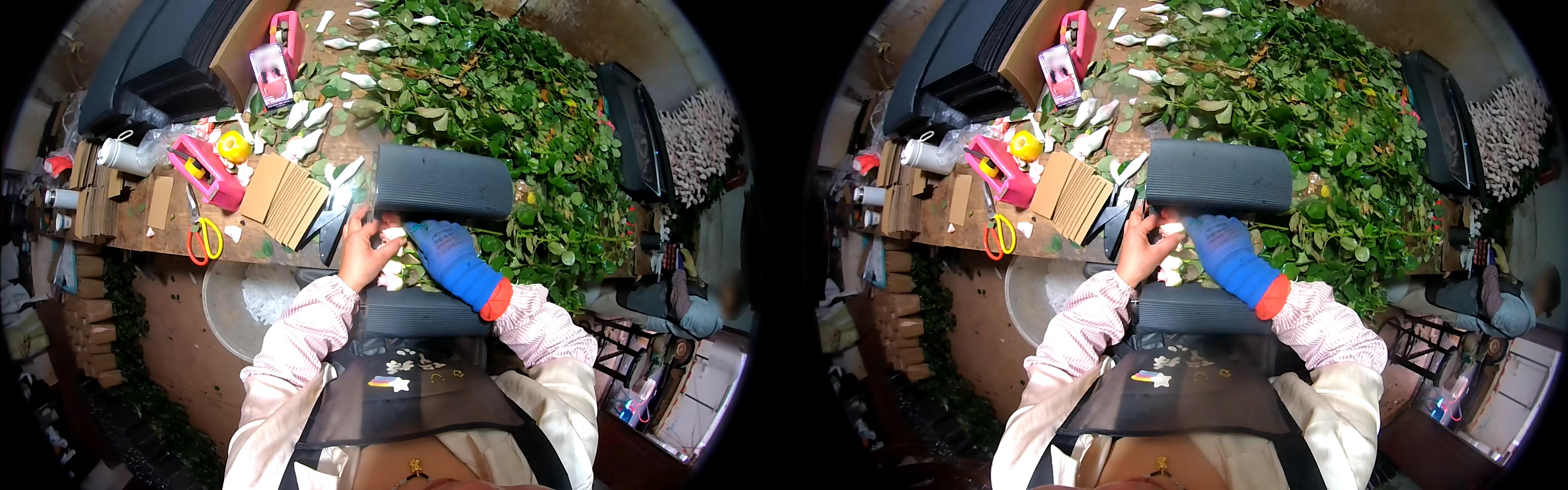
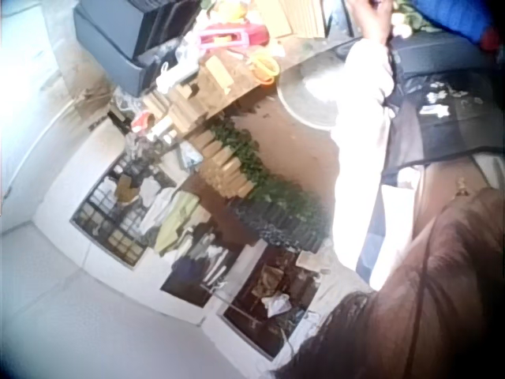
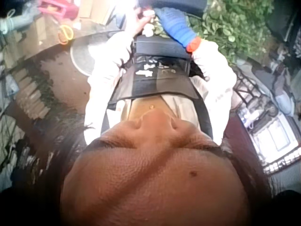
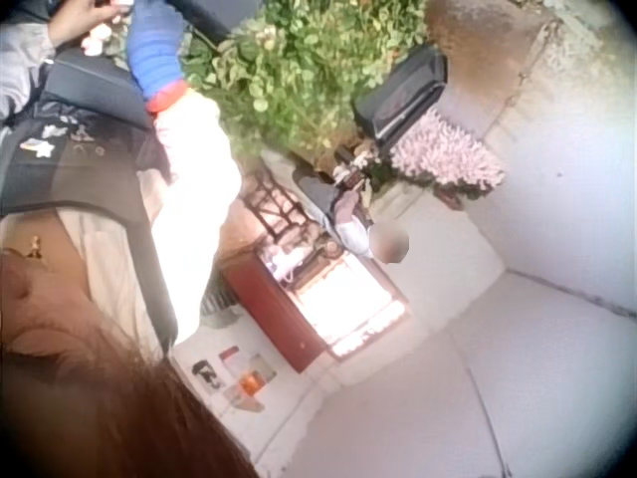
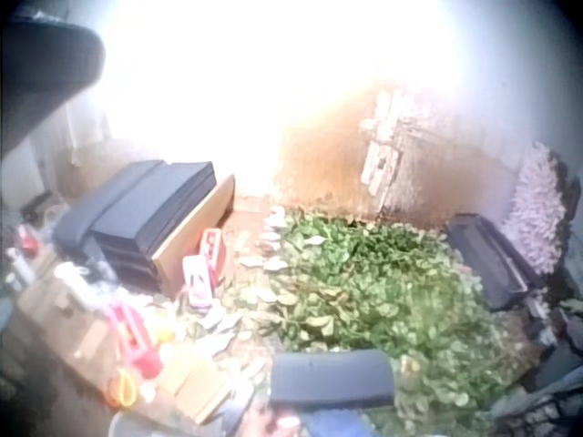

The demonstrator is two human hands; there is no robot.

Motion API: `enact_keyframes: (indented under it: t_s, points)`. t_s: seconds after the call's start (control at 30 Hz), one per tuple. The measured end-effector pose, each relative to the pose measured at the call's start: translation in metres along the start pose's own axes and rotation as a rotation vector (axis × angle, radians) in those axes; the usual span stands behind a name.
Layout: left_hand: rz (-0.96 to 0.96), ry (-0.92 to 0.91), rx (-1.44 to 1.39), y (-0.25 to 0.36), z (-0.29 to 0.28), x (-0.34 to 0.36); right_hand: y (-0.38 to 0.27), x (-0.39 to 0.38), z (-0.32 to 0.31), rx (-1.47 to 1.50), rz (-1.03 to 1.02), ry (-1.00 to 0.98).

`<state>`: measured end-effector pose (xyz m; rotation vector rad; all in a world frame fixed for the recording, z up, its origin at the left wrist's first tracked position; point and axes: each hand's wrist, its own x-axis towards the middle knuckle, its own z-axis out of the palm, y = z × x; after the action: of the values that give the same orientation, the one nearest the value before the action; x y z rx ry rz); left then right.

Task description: The person places white flowers and green leaves into a black plastic tray, arranging them by hand. The person then closes the tray and sets it aside.

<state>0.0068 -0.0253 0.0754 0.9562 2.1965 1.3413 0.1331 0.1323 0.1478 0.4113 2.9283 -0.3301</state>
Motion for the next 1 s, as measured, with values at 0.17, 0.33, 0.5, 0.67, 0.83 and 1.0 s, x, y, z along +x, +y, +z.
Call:
enact_keyframes:
  t_s: [0.17, 0.33, 0.5, 0.67, 0.83, 1.0]
  points:
    - [0.018, -0.011, 0.002, 0.000, 0.000, 0.002, 0.012, -0.004, -0.014, 0.173, -0.134, 0.017]
    - [-0.052, -0.034, -0.055, 0.002, -0.002, 0.002, 0.025, -0.031, -0.113, 0.505, -0.044, 0.558]
    - [-0.086, -0.071, 0.019, 0.001, -0.003, 0.002, 0.130, -0.024, -0.096, 0.310, 0.434, 0.333]
    - [-0.112, -0.078, 0.023, 0.005, -0.005, -0.001, 0.124, -0.059, -0.116, 0.865, 0.076, 0.547]
    - [-0.404, 0.033, -0.342, 0.004, 0.007, 0.009, 0.103, -0.093, -0.145, 1.141, -0.172, 0.078]
    - [0.133, -0.238, -0.040, -0.050, -0.014, 0.000, 0.058, -0.068, -0.080, 0.384, -0.100, -0.035]
